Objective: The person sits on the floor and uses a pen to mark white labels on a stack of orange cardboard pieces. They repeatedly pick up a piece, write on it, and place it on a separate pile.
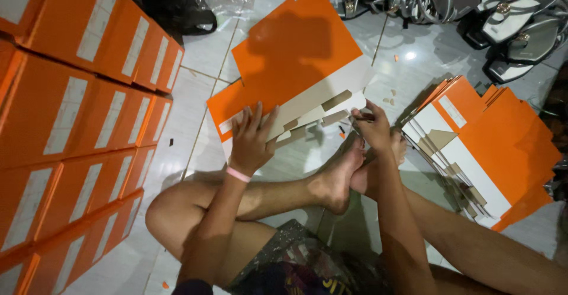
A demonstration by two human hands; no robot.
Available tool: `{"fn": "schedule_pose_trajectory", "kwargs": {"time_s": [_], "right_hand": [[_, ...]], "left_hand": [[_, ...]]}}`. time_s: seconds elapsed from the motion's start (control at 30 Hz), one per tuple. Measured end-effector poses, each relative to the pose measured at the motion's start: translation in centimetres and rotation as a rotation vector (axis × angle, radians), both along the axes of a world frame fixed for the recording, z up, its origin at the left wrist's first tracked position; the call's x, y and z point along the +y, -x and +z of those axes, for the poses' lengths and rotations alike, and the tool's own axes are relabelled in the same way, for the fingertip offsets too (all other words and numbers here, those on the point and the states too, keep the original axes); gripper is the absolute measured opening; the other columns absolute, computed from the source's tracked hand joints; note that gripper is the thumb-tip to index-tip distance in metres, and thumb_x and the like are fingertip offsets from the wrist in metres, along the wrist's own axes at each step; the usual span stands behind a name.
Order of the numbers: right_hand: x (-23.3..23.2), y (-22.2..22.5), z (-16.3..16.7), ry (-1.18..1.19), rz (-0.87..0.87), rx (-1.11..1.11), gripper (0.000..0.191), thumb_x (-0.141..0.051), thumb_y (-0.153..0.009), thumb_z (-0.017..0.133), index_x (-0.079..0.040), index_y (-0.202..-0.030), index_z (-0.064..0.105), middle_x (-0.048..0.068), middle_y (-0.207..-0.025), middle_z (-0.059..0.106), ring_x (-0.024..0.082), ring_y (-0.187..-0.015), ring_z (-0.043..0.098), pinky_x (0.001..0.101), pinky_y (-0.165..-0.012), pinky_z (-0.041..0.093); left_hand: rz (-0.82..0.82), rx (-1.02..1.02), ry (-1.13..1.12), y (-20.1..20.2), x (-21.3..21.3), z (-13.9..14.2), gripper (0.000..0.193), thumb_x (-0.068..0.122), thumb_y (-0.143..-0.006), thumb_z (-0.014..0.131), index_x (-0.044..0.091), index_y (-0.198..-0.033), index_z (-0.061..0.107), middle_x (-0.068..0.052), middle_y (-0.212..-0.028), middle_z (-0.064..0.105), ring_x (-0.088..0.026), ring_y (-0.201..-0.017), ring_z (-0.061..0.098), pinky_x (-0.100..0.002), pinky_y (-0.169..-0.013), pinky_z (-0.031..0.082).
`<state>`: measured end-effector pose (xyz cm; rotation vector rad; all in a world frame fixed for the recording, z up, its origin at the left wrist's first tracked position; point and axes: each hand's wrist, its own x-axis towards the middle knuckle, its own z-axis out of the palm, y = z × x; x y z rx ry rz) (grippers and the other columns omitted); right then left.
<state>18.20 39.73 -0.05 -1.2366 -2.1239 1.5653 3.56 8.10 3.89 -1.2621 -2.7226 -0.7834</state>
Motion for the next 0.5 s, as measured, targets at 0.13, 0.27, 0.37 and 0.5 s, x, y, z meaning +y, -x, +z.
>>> {"fn": "schedule_pose_trajectory", "kwargs": {"time_s": [0.13,0.27,0.37,0.5], "right_hand": [[-0.4,1.2,0.7,0.222,-0.002,0.126,0.033,-0.024,-0.099,0.075,-0.001,-0.122,0.07,0.006,-0.095,0.07,0.009,-0.083,0.063,0.0244,-0.075,0.056],[-1.2,2.9,0.9,0.186,-0.003,0.142,0.025,-0.017,-0.097,0.079,0.0,-0.112,0.069,0.002,-0.086,0.068,0.008,-0.072,0.058,0.0255,-0.065,0.051],[-2.3,3.6,0.8,0.224,0.005,0.149,0.021,-0.012,-0.092,0.078,0.001,-0.107,0.072,0.001,-0.083,0.068,0.008,-0.065,0.059,0.0245,-0.059,0.049],[-2.7,3.9,0.9,0.31,-0.03,0.097,0.023,-0.011,-0.088,0.076,-0.003,-0.109,0.071,0.001,-0.081,0.071,0.007,-0.062,0.062,0.0226,-0.056,0.05]], "left_hand": [[-0.014,0.007,0.032,0.6,-0.5,0.4,0.079,0.026,-0.08,0.071,0.024,-0.156,0.046,-0.024,-0.154,0.047,-0.055,-0.133,0.047,-0.073,-0.103,0.038],[-0.02,0.017,0.005,0.8,-0.6,0.8,0.076,0.023,-0.082,0.07,0.023,-0.154,0.048,-0.024,-0.15,0.051,-0.053,-0.132,0.051,-0.069,-0.104,0.04],[-0.019,0.009,-0.08,1.2,-0.8,1.2,0.07,0.019,-0.088,0.067,0.024,-0.155,0.049,-0.023,-0.149,0.054,-0.05,-0.132,0.053,-0.063,-0.107,0.043],[-0.028,0.095,-0.006,1.2,-0.8,1.5,0.069,0.019,-0.083,0.069,0.024,-0.15,0.052,-0.022,-0.143,0.058,-0.048,-0.126,0.058,-0.061,-0.101,0.046]]}}
